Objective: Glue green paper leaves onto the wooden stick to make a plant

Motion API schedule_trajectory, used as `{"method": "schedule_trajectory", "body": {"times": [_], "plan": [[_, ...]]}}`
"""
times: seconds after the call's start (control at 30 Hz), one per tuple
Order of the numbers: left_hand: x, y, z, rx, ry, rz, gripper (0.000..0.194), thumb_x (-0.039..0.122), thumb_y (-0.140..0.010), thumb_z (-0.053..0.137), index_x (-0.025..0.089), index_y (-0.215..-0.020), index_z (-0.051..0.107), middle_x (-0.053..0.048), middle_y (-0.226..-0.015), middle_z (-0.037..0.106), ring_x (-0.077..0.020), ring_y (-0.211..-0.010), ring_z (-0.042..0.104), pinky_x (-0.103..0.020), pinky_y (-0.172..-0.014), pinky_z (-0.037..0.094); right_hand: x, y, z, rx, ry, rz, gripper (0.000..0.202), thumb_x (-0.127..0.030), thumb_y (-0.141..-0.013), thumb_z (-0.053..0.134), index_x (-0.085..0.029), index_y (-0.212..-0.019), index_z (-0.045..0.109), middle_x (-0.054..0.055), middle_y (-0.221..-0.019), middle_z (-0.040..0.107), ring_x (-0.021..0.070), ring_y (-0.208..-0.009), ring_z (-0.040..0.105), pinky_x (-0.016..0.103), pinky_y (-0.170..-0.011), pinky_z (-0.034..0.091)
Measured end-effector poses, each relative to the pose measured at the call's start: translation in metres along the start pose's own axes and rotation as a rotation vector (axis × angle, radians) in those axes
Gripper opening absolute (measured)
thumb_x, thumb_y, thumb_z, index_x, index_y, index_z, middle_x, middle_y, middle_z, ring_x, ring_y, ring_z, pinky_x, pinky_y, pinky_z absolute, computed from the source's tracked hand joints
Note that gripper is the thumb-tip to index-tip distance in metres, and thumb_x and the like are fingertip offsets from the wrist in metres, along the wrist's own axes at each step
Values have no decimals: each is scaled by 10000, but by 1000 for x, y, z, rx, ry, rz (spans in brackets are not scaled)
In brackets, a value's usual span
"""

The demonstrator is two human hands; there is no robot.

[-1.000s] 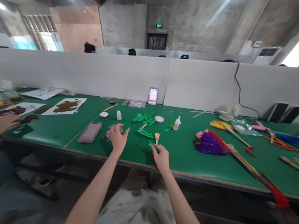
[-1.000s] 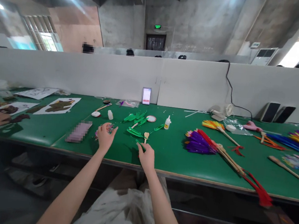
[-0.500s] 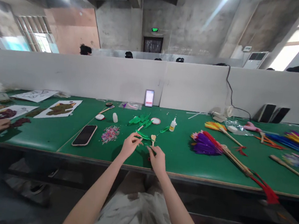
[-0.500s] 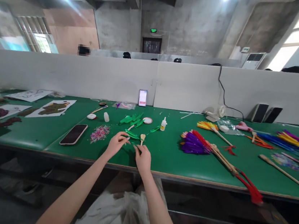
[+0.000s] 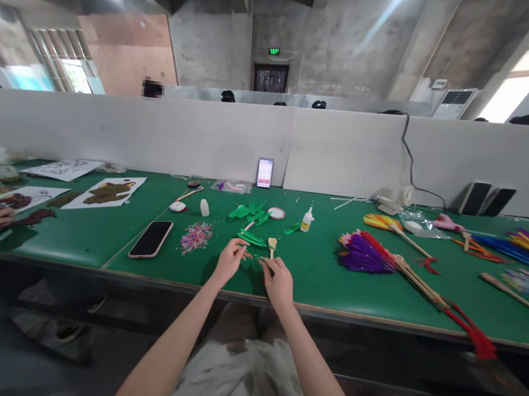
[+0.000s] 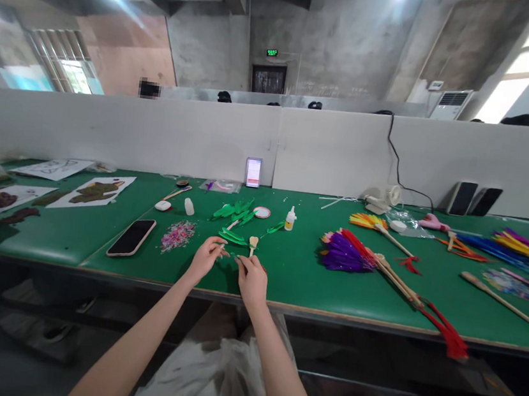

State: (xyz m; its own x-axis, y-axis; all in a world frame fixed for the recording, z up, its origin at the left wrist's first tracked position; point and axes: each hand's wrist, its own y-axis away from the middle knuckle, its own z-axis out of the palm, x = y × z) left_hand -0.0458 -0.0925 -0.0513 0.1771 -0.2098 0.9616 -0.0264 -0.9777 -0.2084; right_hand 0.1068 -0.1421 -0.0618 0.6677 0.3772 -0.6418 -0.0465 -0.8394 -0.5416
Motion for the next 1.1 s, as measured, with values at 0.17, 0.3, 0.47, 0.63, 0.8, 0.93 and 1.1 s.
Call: {"method": "schedule_trajectory", "body": {"times": [0.17, 0.3, 0.47, 0.63, 0.8, 0.93, 1.1], "plan": [[-3, 1, 4, 32, -10, -9, 143, 267, -768, 508, 178, -878, 526, -18, -610, 657, -147, -584, 593, -250, -583, 428, 0, 1, 1, -2, 19, -7, 350, -354, -912, 389, -188, -910, 698, 47, -726, 580, 147, -615, 572, 228, -565, 401], [-6, 1, 7, 49, -15, -16, 138, 268, -780, 490, 177, -878, 523, -18, -601, 649, -150, -572, 593, -254, -569, 424, 1, 1, 2, -5, 30, -10, 343, -340, -912, 395, -179, -922, 698, 48, -729, 580, 146, -615, 573, 229, -566, 400], [-4, 5, 5, 57, -5, -19, 225, 317, -790, 487, 164, -954, 510, -31, -622, 661, -160, -601, 602, -257, -570, 427, 1, 1, 2, -8, 38, -7, 334, -333, -914, 396, -184, -907, 695, 44, -732, 578, 140, -617, 577, 219, -570, 400], [-1, 8, 5, 70, 4, -15, 292, 354, -757, 548, 156, -967, 501, -45, -685, 678, -163, -633, 617, -256, -581, 434, 2, 1, 1, -17, 45, -5, 316, -315, -912, 405, -180, -913, 691, 39, -724, 568, 140, -613, 577, 218, -572, 401], [-2, 9, 5, 74, 4, -7, 244, 337, -766, 535, 160, -933, 508, -47, -700, 681, -165, -653, 629, -260, -594, 442, 3, 1, 2, -32, 54, -17, 310, -308, -909, 408, -181, -898, 690, 37, -719, 565, 137, -591, 566, 220, -554, 394], [-6, 9, 5, 76, 0, -1, 220, 313, -782, 510, 160, -939, 517, -40, -679, 677, -160, -640, 624, -261, -592, 443, 4, 1, 3, -31, 65, -30, 307, -302, -905, 413, -179, -890, 694, 40, -716, 566, 145, -618, 573, 219, -562, 397], [-11, 7, 6, 82, -8, -1, 224, 297, -787, 503, 156, -958, 532, -26, -650, 655, -150, -612, 604, -254, -588, 437, 3, 2, 4, -38, 74, -45, 293, -279, -898, 425, -178, -914, 700, 48, -736, 580, 149, -644, 582, 215, -569, 399]]}}
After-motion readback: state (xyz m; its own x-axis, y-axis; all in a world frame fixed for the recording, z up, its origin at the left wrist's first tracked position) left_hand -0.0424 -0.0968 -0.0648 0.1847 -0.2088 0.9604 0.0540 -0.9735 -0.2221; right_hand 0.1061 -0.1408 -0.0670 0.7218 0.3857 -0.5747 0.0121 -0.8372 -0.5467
